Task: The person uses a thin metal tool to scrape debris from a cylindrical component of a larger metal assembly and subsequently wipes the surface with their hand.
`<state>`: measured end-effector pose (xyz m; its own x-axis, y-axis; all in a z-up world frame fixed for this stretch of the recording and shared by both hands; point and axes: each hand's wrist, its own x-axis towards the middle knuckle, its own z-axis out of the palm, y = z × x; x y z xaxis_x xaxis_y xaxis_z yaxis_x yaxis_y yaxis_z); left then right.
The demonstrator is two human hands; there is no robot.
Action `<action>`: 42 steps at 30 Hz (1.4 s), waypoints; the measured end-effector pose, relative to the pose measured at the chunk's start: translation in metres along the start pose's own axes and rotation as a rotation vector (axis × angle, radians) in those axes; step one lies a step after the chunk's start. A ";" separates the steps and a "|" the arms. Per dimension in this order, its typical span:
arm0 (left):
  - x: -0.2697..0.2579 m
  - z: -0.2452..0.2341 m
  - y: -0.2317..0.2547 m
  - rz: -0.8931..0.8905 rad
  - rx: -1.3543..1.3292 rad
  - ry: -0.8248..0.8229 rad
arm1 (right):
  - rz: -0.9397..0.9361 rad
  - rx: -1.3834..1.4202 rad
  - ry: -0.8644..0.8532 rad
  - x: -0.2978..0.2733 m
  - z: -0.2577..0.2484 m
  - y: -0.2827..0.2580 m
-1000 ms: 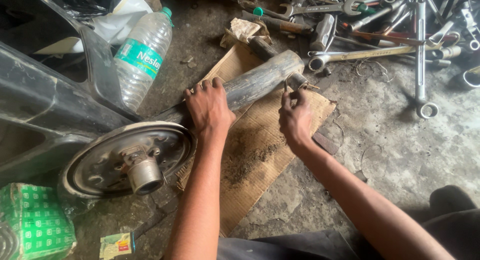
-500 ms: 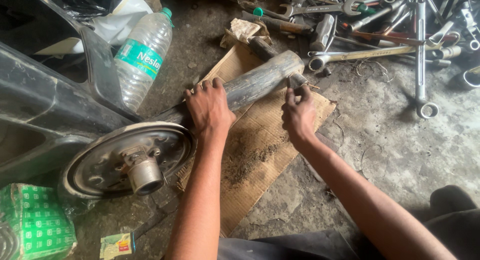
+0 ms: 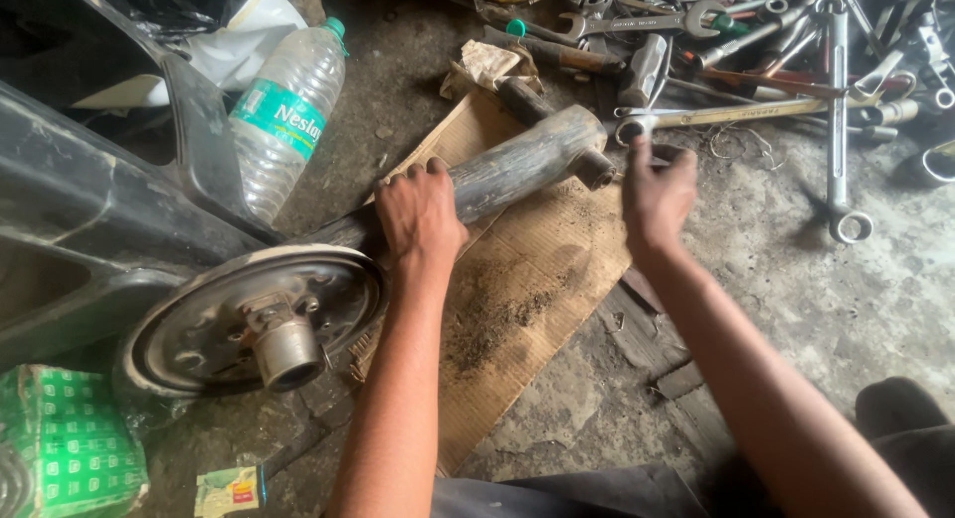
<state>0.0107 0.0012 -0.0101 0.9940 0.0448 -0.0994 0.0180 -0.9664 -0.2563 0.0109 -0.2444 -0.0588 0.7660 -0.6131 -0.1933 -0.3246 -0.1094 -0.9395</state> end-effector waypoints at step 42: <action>-0.033 -0.067 -0.010 0.367 -0.458 -0.311 | -0.220 -0.582 -0.321 -0.021 -0.112 -0.081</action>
<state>-0.0155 -0.0081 0.0602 0.8683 -0.3033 -0.3925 -0.2042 -0.9397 0.2744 -0.0414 -0.3105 0.0527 0.9449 -0.2771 -0.1744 -0.3192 -0.6605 -0.6796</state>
